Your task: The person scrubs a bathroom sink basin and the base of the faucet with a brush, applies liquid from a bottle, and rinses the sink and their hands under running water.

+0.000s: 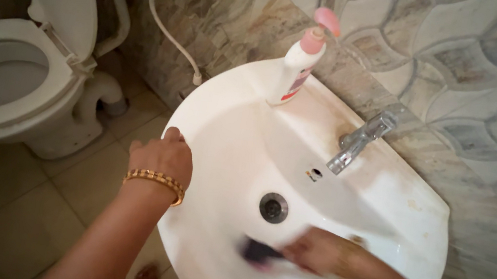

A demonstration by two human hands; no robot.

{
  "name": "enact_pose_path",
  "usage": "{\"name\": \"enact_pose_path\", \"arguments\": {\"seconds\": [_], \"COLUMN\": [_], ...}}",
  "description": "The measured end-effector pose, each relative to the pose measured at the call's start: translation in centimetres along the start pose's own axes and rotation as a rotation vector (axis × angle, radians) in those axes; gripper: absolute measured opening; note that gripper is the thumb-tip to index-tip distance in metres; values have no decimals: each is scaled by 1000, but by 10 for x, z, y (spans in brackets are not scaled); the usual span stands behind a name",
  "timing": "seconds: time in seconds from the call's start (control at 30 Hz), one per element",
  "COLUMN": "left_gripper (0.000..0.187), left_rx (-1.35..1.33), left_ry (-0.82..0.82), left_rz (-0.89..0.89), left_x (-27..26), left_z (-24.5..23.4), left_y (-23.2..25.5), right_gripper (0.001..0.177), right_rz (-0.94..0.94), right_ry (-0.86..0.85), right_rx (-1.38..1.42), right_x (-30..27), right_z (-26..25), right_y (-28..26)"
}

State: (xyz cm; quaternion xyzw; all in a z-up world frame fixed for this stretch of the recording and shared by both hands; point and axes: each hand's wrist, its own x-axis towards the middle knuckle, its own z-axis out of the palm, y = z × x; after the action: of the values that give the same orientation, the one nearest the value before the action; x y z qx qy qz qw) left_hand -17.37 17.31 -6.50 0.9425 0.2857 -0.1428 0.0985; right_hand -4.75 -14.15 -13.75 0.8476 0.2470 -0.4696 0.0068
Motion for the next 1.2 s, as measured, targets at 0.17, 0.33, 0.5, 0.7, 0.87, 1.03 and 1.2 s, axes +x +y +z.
{"name": "enact_pose_path", "arguments": {"seconds": [0.17,0.33,0.5,0.7,0.87,1.03,1.2], "left_gripper": [30,32,35,50,30,30,29], "left_rx": [59,77,-13,123,93,89,116], "left_ry": [-34,-28,6,-57,-46,13,-11], "left_rz": [31,81,142,190,179,185,194], "left_x": [0,4,12,15,15,16,15], "left_z": [-7,-6,2,0,3,6,5], "left_y": [4,-9,-28,-25,-23,-25,-26], "right_gripper": [21,29,37,27,39,36,31], "right_rz": [-235,-150,-291,-57,-189,-282,-309], "right_ry": [329,132,80,789,213,571,524], "right_rx": [860,652,485,650,911,586,930], "right_x": [63,22,-4,109,42,80,92], "right_z": [6,22,28,5,31,4,12], "right_y": [-102,-75,-48,-107,-109,-108,-115]}}
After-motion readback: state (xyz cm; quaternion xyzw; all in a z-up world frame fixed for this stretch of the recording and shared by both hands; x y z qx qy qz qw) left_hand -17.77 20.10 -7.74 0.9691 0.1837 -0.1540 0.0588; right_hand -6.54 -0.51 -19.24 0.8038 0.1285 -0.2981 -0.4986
